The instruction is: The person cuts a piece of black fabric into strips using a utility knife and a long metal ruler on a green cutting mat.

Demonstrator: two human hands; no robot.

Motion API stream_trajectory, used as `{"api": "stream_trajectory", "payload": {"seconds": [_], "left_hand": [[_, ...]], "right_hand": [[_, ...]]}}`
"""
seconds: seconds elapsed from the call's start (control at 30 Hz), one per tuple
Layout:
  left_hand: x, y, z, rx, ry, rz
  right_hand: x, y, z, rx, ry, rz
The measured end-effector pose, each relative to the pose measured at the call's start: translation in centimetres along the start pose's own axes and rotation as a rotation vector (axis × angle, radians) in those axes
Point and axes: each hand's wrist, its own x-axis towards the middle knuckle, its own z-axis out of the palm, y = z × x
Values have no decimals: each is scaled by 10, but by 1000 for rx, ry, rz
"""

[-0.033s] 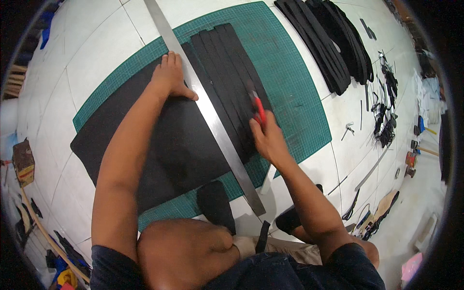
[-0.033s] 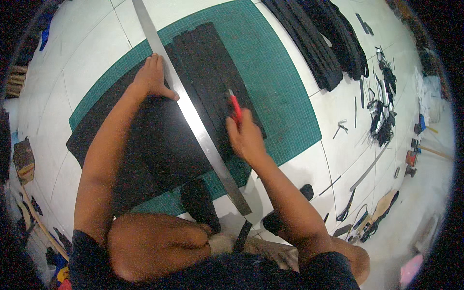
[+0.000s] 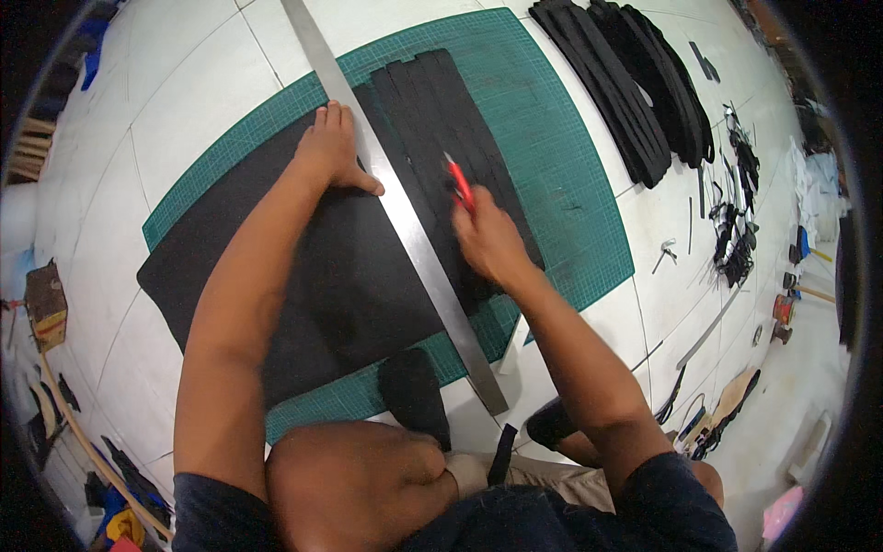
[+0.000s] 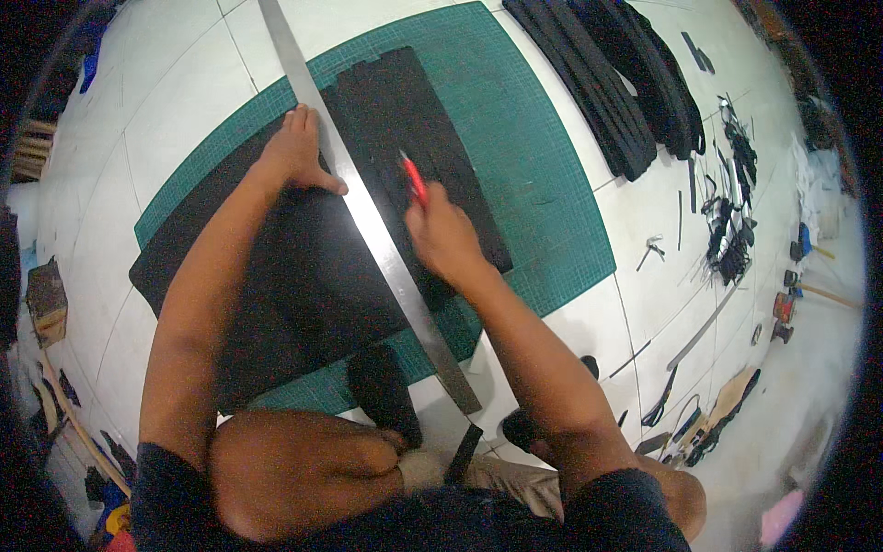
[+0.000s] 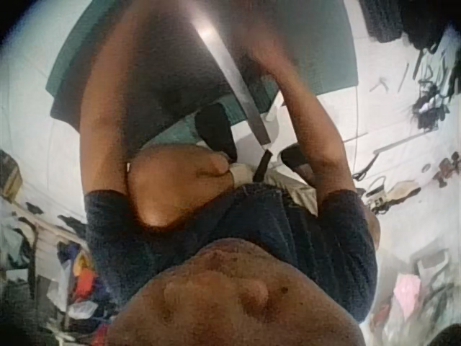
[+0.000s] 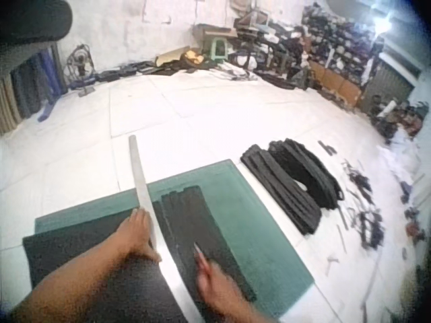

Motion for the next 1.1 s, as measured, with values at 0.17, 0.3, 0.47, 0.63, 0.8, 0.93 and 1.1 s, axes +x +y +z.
{"api": "stream_trajectory", "payload": {"seconds": [0.17,0.3,0.47,0.63,0.8,0.93,1.1], "left_hand": [[0,-9,11,-10,44,21],[-1,-5,9,-27,53,14],[0,-13,14,-38,76,51],[-2,-12,13,-57,124,77],[-3,-8,5,-19,70,27],[-6,-5,6,-18,72,8],[-2,-9,16,-7,118,-4]], "right_hand": [[87,-88,36,-228,-149,-122],[121,-116,51,-283,-147,-154],[136,-122,62,-256,-176,-140],[142,-131,54,-234,-188,-175],[116,-110,46,-318,-260,-129],[22,-50,34,-296,-357,-58],[-123,24,12,-378,-467,96]]}}
